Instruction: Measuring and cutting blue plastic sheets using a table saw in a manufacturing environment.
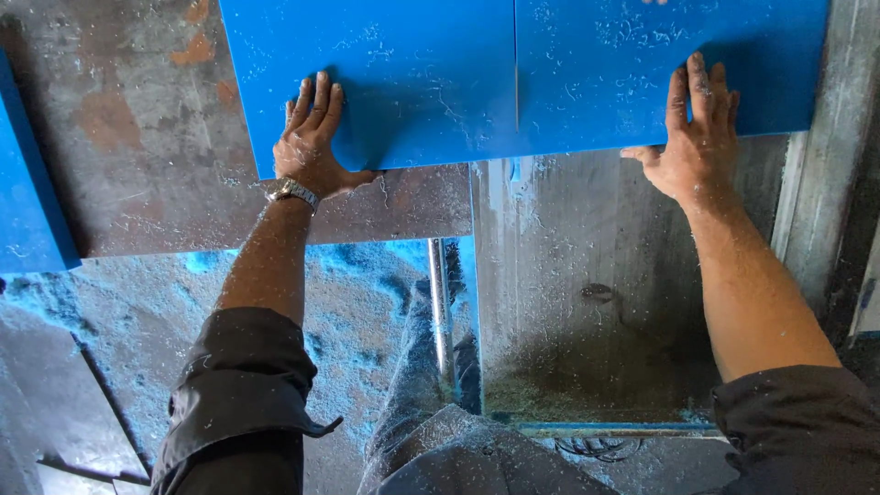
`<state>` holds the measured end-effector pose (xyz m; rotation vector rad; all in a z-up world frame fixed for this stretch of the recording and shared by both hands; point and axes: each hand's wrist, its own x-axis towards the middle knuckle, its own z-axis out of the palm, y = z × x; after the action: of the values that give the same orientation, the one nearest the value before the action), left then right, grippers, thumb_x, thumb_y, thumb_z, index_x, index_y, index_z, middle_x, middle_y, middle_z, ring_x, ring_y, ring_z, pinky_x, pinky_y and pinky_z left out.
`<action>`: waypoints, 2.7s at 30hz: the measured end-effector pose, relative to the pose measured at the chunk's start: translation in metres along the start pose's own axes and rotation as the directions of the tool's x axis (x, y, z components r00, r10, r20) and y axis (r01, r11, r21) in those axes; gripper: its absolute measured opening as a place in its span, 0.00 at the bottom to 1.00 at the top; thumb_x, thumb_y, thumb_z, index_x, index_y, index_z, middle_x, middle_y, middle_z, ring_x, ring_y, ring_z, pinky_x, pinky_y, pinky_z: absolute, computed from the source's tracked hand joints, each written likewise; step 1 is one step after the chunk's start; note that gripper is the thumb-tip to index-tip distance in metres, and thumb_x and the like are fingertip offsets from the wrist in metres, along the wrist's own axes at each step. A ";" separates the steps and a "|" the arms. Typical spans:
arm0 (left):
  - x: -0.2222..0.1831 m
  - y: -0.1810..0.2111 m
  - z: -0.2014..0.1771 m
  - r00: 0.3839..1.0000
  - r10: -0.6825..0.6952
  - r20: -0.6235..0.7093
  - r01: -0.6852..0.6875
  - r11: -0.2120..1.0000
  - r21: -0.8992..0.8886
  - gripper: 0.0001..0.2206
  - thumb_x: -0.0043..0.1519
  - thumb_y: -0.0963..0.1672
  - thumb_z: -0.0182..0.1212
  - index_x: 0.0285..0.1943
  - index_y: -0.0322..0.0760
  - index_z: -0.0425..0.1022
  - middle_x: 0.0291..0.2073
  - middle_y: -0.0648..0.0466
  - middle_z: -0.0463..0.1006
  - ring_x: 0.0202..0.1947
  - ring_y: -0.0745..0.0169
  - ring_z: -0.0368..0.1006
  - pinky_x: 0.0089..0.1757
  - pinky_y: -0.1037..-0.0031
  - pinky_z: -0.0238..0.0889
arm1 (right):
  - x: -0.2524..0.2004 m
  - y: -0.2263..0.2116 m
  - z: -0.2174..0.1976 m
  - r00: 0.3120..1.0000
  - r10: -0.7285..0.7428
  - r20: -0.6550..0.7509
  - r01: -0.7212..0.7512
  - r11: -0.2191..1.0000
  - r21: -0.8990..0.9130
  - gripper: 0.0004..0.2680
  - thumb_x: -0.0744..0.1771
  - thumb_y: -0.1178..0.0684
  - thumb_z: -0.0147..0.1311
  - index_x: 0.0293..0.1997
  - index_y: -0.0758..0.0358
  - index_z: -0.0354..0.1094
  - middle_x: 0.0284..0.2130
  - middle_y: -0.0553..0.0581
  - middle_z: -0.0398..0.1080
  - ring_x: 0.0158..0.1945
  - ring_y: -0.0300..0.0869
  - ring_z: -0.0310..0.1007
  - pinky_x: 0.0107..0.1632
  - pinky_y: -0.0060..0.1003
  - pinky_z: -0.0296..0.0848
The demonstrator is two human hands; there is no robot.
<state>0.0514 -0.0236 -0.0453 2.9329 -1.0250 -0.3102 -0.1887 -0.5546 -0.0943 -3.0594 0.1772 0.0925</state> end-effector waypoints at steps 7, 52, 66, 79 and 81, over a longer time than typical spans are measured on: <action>0.007 -0.011 0.008 0.999 0.019 -0.038 -0.020 0.999 -0.031 0.68 0.34 0.65 0.81 0.84 0.39 0.48 0.81 0.47 0.43 0.80 0.43 0.39 0.72 0.51 0.43 | 0.018 0.005 -0.001 1.000 -0.018 0.010 0.018 1.000 0.016 0.45 0.67 0.28 0.65 0.83 0.71 0.37 0.79 0.69 0.34 0.82 0.70 0.37 0.79 0.72 0.44; -0.275 -0.062 0.101 0.504 -0.765 0.402 0.356 -0.240 -0.903 0.33 0.58 0.57 0.73 0.59 0.26 0.77 0.56 0.42 0.80 0.52 0.55 0.77 0.51 0.66 0.71 | -0.289 -0.281 -0.004 0.975 0.221 -0.005 -0.181 0.813 0.553 0.16 0.69 0.45 0.55 0.61 0.63 0.67 0.60 0.69 0.63 0.64 0.60 0.63 0.65 0.54 0.63; -0.441 0.146 -0.041 0.475 -0.842 0.254 0.505 0.024 -0.862 0.41 0.47 0.53 0.79 0.65 0.29 0.65 0.51 0.40 0.80 0.45 0.49 0.79 0.45 0.62 0.75 | -0.210 -0.443 -0.003 0.666 -0.115 0.737 -0.501 -0.801 0.328 0.23 0.67 0.43 0.58 0.68 0.65 0.62 0.55 0.62 0.69 0.50 0.53 0.65 0.55 0.52 0.62; -0.417 0.214 -0.059 0.725 -0.521 0.452 0.654 0.313 -0.689 0.35 0.45 0.53 0.80 0.56 0.28 0.71 0.42 0.37 0.84 0.40 0.46 0.83 0.42 0.60 0.77 | -0.429 -0.314 0.007 0.631 0.067 0.773 -0.247 -0.927 0.283 0.25 0.66 0.54 0.61 0.70 0.65 0.57 0.67 0.59 0.62 0.68 0.54 0.61 0.70 0.53 0.60; -0.380 0.229 -0.058 0.783 -0.421 0.459 0.601 0.321 -0.732 0.36 0.46 0.53 0.78 0.56 0.28 0.69 0.41 0.37 0.84 0.38 0.47 0.84 0.40 0.61 0.78 | -0.433 -0.290 -0.002 0.667 0.163 0.727 -0.136 -0.933 0.334 0.25 0.65 0.53 0.61 0.71 0.61 0.56 0.66 0.58 0.62 0.67 0.54 0.61 0.70 0.54 0.59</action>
<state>-0.3686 0.0287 0.0989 2.1403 0.2017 -0.8343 -0.5837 -0.2186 -0.0438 -0.2615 0.9242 -0.0792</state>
